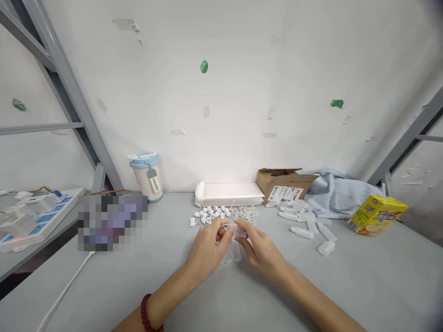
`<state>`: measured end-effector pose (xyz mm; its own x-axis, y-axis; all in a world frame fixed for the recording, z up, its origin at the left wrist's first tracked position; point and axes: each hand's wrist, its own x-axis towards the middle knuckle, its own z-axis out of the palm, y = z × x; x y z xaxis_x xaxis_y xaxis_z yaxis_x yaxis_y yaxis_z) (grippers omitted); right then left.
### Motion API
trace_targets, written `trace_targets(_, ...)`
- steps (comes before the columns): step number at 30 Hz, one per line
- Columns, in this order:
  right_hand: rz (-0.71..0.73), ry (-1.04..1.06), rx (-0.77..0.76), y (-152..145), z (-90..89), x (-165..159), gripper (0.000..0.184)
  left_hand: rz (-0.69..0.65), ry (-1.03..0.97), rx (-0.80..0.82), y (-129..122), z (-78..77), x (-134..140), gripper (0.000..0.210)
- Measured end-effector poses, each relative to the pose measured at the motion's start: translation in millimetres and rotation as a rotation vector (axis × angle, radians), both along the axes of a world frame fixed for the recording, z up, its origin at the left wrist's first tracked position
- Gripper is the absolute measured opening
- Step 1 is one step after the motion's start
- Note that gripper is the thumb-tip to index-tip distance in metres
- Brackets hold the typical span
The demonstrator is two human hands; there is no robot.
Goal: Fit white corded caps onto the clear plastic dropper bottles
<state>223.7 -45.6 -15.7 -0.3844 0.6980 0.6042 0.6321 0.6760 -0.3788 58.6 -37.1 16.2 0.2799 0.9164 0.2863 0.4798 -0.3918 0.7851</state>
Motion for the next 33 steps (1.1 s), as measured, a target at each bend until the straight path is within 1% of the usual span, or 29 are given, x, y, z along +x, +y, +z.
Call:
trace_targets(3, 0.017, 0.021, 0.006, 0.0, -0.5, -1.1, 0.037, -0.026, -0.049, -0.067, -0.3, -1.0, 0.5, 0.024)
trace_targets(7, 0.041, 0.056, -0.022, -1.1, 0.6, -3.6, 0.035, -0.041, -0.155, -0.139, -0.5, 3.9, 0.6, 0.023)
trace_targets(11, 0.029, 0.033, -0.039, -3.7, 1.8, -4.8, 0.03, -0.016, -0.18, -0.15, -3.6, 7.5, 2.2, 0.021)
trace_targets(13, 0.012, -0.003, 0.002, -4.5, 2.1, -4.7, 0.025, -0.001, -0.152, -0.132, -5.7, 6.8, 3.4, 0.021)
trace_targets(17, -0.06, -0.086, 0.16, -3.9, 3.2, -3.0, 0.018, 0.02, -0.124, -0.1, -8.3, 3.9, 6.0, 0.023)
trace_targets(19, -0.098, -0.106, 0.214, -3.1, 4.0, -2.0, 0.014, 0.038, -0.125, -0.089, -9.2, 3.2, 7.3, 0.024)
trace_targets(21, -0.13, -0.109, 0.244, -2.7, 4.2, -1.3, 0.013, 0.052, -0.138, -0.094, -9.8, 3.0, 8.0, 0.024)
trace_targets(23, -0.14, -0.106, 0.232, -3.0, 4.0, -0.9, 0.013, 0.057, -0.162, -0.123, -9.8, 2.8, 8.2, 0.025)
trace_targets(26, -0.11, -0.096, 0.13, -3.8, 3.6, -0.4, 0.014, 0.023, -0.185, -0.157, -8.4, 2.2, 7.7, 0.024)
trace_targets(28, -0.09, -0.05, 0.007, -3.1, 4.8, 0.1, 0.015, -0.015, -0.173, -0.14, -6.8, 1.6, 7.1, 0.021)
trace_targets(30, -0.077, 0.056, -0.172, -0.9, 7.9, 0.9, 0.018, -0.04, -0.13, -0.089, -5.1, 0.6, 6.4, 0.018)
trace_targets(33, -0.031, 0.349, -0.495, 4.4, 15.2, 2.7, 0.026, -0.032, -0.031, 0.046, -3.2, -2.8, 5.3, 0.017)
